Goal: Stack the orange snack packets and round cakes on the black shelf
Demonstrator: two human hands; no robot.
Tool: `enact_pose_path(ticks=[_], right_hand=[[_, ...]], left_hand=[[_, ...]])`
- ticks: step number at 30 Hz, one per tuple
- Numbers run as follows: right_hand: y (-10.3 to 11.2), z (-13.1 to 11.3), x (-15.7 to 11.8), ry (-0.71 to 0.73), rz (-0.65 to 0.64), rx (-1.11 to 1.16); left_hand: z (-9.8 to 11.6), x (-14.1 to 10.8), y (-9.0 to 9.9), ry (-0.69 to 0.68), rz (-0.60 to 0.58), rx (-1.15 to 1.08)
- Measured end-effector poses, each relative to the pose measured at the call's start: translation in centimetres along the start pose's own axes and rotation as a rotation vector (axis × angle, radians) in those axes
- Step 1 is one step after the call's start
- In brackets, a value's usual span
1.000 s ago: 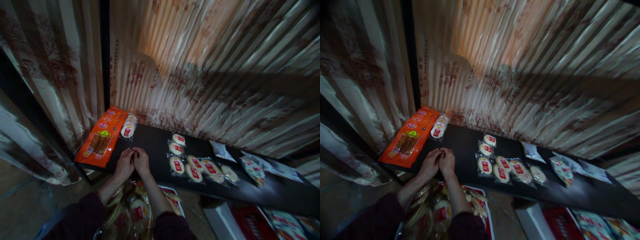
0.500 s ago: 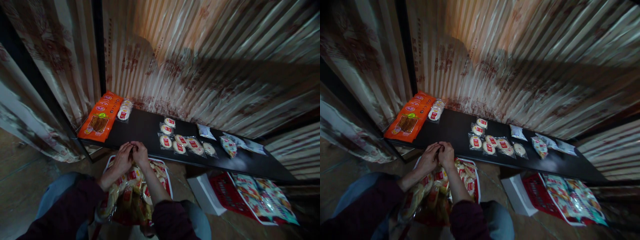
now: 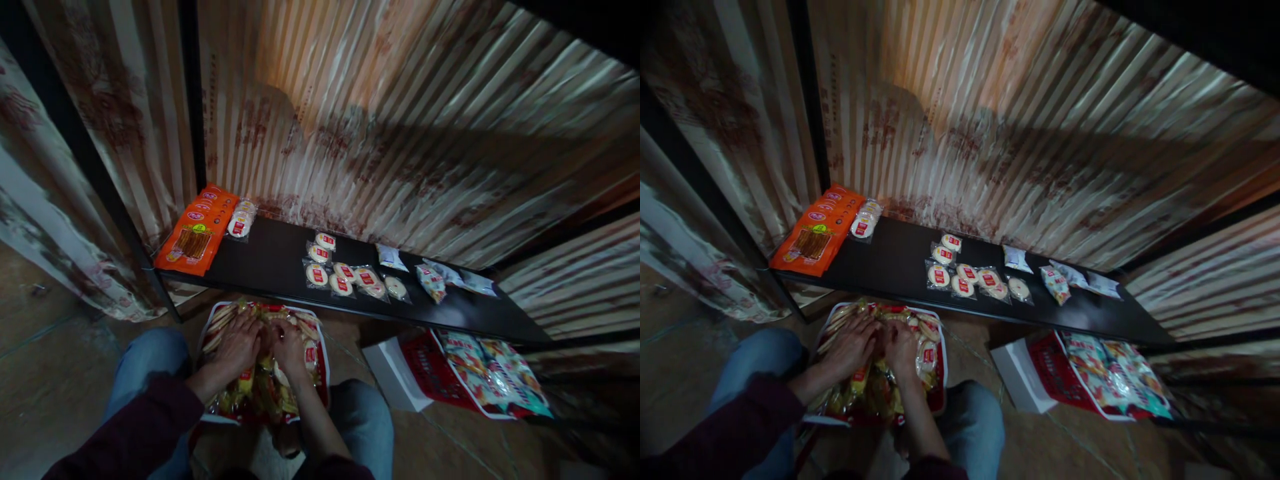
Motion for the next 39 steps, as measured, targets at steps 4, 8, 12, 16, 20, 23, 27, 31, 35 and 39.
enact_pose_path(ticks=[4,8,12,16,20,23,27,31,35,39], right_hand=[[-0.2,-0.4,-1.4,-0.041,-0.043,-0.181],[0.2,-0.6,-2.1,-0.091,-0.024,-0.293],[0.2,0.5,-2.9,-0.15,0.042,-0.244],[-0.5,2.2,-3.3,-0.18,0.054,-0.055],[-0.4,4.5,-3.1,-0.263,0.096,0.25],[-0.2,6.1,-2.5,-0.318,0.101,0.445],[0.3,6.9,-2.0,-0.333,0.116,0.573],[0.7,6.5,-2.0,-0.347,0.145,0.746],[1.0,4.8,-2.1,-0.32,0.124,1.009],[1.7,3.9,-2.8,-0.346,0.153,1.081]], left_hand=[[0.2,0.2,-0.1,0.065,-0.075,0.046],[0.0,0.7,0.0,0.12,-0.133,0.05],[-0.3,1.1,-0.7,0.148,-0.183,0.005],[-0.3,1.6,-1.5,0.165,-0.206,-0.063],[-0.3,1.9,-1.6,0.191,-0.228,-0.116],[-0.5,2.0,-1.6,0.223,-0.246,-0.18],[-0.5,2.0,-1.6,0.259,-0.249,-0.308],[-0.5,2.3,-1.6,0.309,-0.19,-0.457],[-0.9,2.7,-2.2,0.377,-0.118,-0.601],[-1.7,2.5,-3.0,0.461,-0.019,-0.709]])
Point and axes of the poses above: each hand's wrist, its own x-axis towards the middle knuckle, its own y-axis out of the back of the hand, z = x × y, the point moved 9 cm from there along x, towards the middle knuckle, and after that the axes turned 4 degrees about -z, right-handed, at the moved point
